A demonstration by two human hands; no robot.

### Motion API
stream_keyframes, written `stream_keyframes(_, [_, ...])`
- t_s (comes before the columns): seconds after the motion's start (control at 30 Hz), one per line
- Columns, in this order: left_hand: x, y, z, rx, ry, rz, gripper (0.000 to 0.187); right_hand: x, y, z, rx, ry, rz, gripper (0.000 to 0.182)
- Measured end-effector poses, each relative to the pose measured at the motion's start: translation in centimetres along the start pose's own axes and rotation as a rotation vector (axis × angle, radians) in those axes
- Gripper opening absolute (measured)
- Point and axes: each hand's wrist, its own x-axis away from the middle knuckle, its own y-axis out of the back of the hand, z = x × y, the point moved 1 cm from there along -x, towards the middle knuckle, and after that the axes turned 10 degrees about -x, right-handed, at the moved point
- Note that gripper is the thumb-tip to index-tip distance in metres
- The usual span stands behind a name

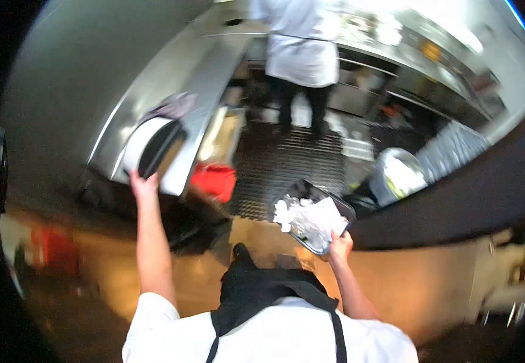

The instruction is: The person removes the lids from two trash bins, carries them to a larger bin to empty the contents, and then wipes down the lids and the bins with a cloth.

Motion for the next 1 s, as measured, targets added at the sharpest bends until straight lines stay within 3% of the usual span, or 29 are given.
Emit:
stream_keyframes(0.07, [-3.4,-2.7,-1.2,-0.107,0.215,-0.196,0.073,0.4,-0.3,-0.1,0.01,0.075,-0.126,0.024])
stream_keyframes(0.1, [-9.0,-0.5,-1.0,-0.07,0.296,-0.099,0.079,1.0,-1.0,1.6,0.029,0.105,-0.192,0.023])
stream_keyframes(0.13, [-8.0,-3.3,-2.4,-0.122,0.449,-0.223,0.086,1.2,-2.0,3.2,0.043,0.124,-0.244,0.021])
stream_keyframes(0.2, [-6.2,-4.4,-4.9,-0.02,0.6,-0.28,0.098,1.9,-2.7,4.6,-0.1,0.07,-0.355,0.019])
stream_keyframes(0.23, [-2.3,-6.0,-5.0,-0.196,0.357,0.043,0.097,1.8,-3.2,4.0,-0.15,0.06,-0.397,0.018])
stream_keyframes(0.3, [6.1,-14.4,-3.9,-0.149,0.276,-0.388,0.082,1.2,-4.4,4.0,-0.218,0.043,-0.448,0.015])
stream_keyframes(0.4, [10.3,-14.5,6.4,-0.425,0.004,0.238,0.041,-0.5,-6.4,5.3,-0.254,0.051,-0.488,0.013])
stream_keyframes(0.43, [14.1,-18.6,8.0,-0.799,-0.157,0.58,0.025,-1.2,-6.6,6.8,-0.27,0.042,-0.493,0.013])
stream_keyframes(0.47, [16.2,-22.2,10.8,-0.977,-0.025,0.562,0.013,-2.7,-7.4,7.3,-0.299,0.048,-0.508,0.012])
stream_keyframes(0.53, [17.0,-22.3,19.2,-1.082,-0.034,0.991,0.027,-5.2,-9.0,7.6,-0.385,0.07,-0.495,0.012])
stream_keyframes(0.6, [18.7,-26.1,22.0,-1.212,-0.544,1.442,0.042,-6.8,-9.4,8.1,-0.451,0.088,-0.493,0.011])
stream_keyframes(0.7, [20.4,-29.8,26.7,-1.207,-0.899,1.697,0.05,-9.5,-10.4,9.8,-0.517,0.062,-0.438,0.014])
stream_keyframes(0.8, [19.7,-34.2,31.7,-1.246,-1.005,1.863,0.048,-12.5,-11.8,13.1,-0.604,0.037,-0.447,0.016])
stream_keyframes(0.87, [20.1,-39.3,38.0,-1.15,-1.082,1.928,0.035,-17.7,-8.9,13.6,-0.671,0.023,-0.489,0.02])
stream_keyframes(0.93, [20.2,-43.5,40.8,-1.014,-1.062,2.081,0.029,-20.1,-7.8,14.2,-0.646,0.105,-0.521,0.03])
stream_keyframes(1.0, [21.0,-47.4,44.8,-0.885,-1.034,2.192,0.023,-21.5,-5.2,16.4,-0.706,0.014,-0.503,0.038])
